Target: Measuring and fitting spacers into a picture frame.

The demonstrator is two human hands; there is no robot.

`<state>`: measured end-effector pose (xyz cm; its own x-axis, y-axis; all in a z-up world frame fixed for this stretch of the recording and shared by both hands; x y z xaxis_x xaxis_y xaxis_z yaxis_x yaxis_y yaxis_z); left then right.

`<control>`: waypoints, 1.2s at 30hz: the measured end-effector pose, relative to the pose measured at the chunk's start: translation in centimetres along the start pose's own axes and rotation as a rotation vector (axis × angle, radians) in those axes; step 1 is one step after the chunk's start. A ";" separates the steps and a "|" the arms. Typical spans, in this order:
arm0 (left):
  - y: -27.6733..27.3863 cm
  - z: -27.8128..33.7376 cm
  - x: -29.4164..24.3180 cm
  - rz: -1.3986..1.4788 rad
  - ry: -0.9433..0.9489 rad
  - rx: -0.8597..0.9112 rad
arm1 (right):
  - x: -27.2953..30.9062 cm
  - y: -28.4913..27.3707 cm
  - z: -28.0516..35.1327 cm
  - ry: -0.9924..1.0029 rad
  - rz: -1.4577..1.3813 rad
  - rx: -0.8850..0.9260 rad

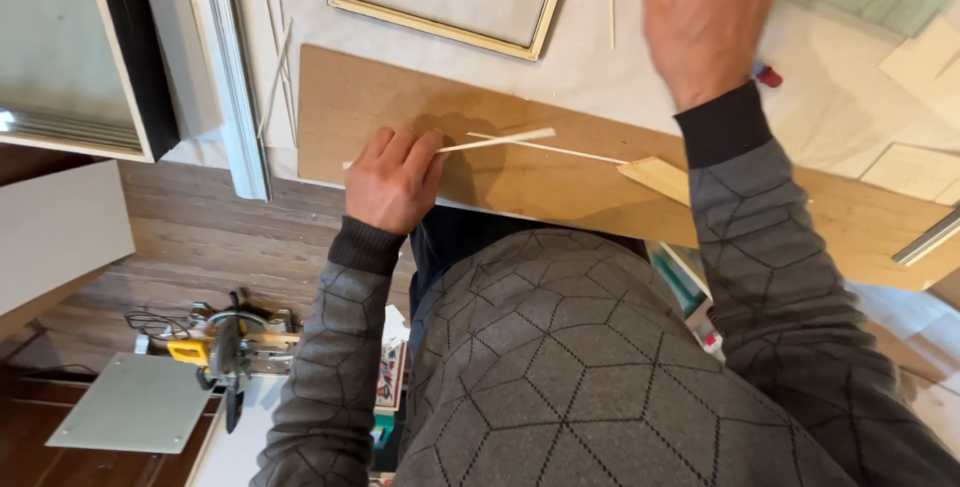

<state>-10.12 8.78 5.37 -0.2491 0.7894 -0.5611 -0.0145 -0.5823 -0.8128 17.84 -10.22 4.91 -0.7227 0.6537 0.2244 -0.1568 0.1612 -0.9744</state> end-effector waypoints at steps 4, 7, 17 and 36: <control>0.7 0.2 1.2 -0.056 0.179 0.087 | 2.4 1.8 0.1 0.076 -0.348 0.112; -0.2 0.0 1.4 -0.050 0.235 0.098 | 1.6 3.6 0.4 0.075 -0.399 0.052; -2.4 -0.8 3.2 0.042 0.186 0.006 | 3.5 3.1 2.2 0.152 -0.913 0.351; -2.4 -5.8 8.8 -0.039 0.238 -0.118 | 7.4 3.2 1.7 0.255 -0.759 0.468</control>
<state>-6.65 18.29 1.50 -0.0156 0.8425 -0.5385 0.0969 -0.5347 -0.8394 10.80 -6.12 3.42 -0.1539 0.6469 0.7468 -0.8235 0.3338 -0.4588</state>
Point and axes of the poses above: each hand's wrist, its own z-axis away from the middle knuckle, its own y-axis out of the palm, x = y × z, the point moved 4 cm from there along -z, towards the middle knuckle, and after that the axes turned 9 degrees about x, right-handed, at the moved point
